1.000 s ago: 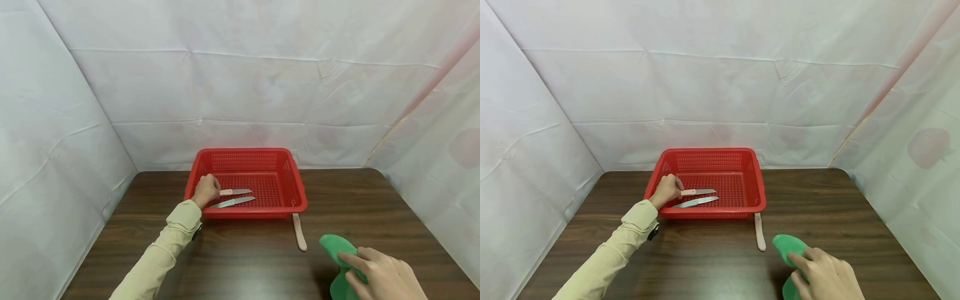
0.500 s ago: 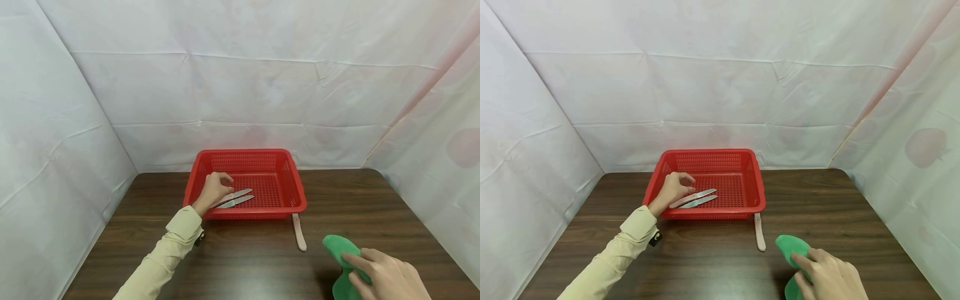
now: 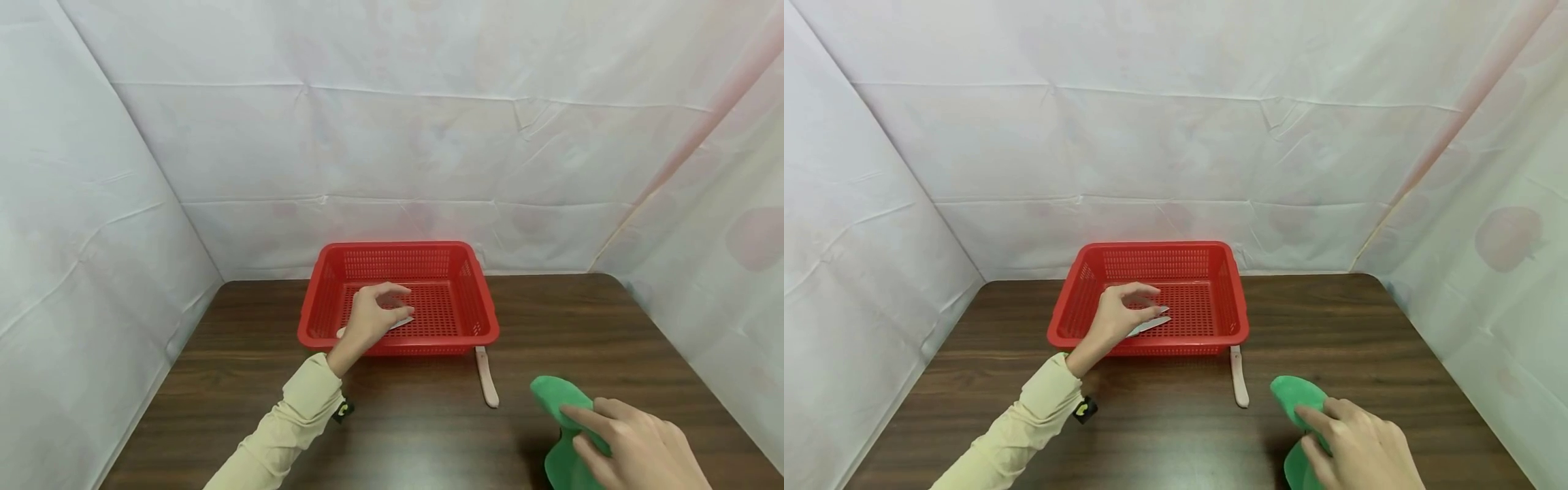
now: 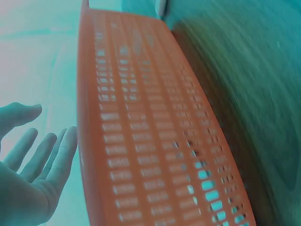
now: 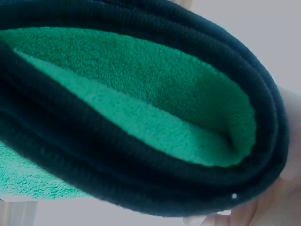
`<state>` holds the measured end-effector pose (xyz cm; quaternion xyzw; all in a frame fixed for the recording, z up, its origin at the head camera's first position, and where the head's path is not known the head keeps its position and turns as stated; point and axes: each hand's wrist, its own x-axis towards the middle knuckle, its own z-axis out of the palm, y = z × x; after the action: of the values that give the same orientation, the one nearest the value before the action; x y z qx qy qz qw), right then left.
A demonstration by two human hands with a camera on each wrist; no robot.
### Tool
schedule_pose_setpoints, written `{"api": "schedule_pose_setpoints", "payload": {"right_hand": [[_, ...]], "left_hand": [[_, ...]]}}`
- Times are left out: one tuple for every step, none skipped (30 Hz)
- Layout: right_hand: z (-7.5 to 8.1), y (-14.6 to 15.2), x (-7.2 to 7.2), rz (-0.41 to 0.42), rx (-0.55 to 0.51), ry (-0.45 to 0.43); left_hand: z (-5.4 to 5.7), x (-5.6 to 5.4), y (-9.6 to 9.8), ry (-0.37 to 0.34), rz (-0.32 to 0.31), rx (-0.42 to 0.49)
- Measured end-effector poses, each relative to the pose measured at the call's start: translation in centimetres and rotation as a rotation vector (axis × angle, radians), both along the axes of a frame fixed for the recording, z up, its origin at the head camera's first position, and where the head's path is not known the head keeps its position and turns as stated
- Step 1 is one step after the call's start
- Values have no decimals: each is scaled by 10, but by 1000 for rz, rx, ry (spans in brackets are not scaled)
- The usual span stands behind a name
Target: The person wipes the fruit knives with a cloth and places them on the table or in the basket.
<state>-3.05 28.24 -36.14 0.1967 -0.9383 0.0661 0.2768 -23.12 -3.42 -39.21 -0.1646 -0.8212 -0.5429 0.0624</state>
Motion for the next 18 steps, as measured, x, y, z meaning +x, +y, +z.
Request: {"api": "schedule_pose_setpoints", "payload": {"right_hand": [[0,0,0,2,-6,0],[-1,0,-1,3,-11,1],[-1,0,-1,5,-14,0],[-2,0,-1,2,-17,-2],[-2,0,-1,-3,-18,-5],[-2,0,-2,-7,-18,-7],[-3,0,-2,-10,-17,-9],[-3,0,-2,-12,-16,-10],[-3,0,-2,-13,-15,-10],[-3,0,-2,-15,-15,-10],[-3,1,-2,-15,-14,-11],[-3,1,-2,-15,-13,-11],[-3,2,-2,-16,-10,-13],[-3,2,-3,-20,-8,-18],[-3,2,-3,-24,-6,-23],[-3,3,-3,-29,-4,-28],[-3,3,-3,-35,-2,-34],[-3,3,-3,-40,0,-37]], "left_hand": [[0,3,2,1,-11,19],[1,6,5,3,-20,34],[1,8,7,5,-33,54],[1,11,10,6,-47,71],[1,14,13,8,-57,84],[1,17,16,9,-68,96],[1,20,19,12,-82,110],[1,23,21,16,-91,117],[1,26,24,18,-100,127],[1,29,27,19,-107,131],[2,32,30,20,-112,134],[2,35,33,19,-118,138],[2,38,36,20,-121,138],[3,42,39,17,-120,136],[3,44,42,9,-121,140],[2,47,44,0,-122,141],[2,50,47,-6,-121,143],[2,52,50,-15,-120,145]]}}
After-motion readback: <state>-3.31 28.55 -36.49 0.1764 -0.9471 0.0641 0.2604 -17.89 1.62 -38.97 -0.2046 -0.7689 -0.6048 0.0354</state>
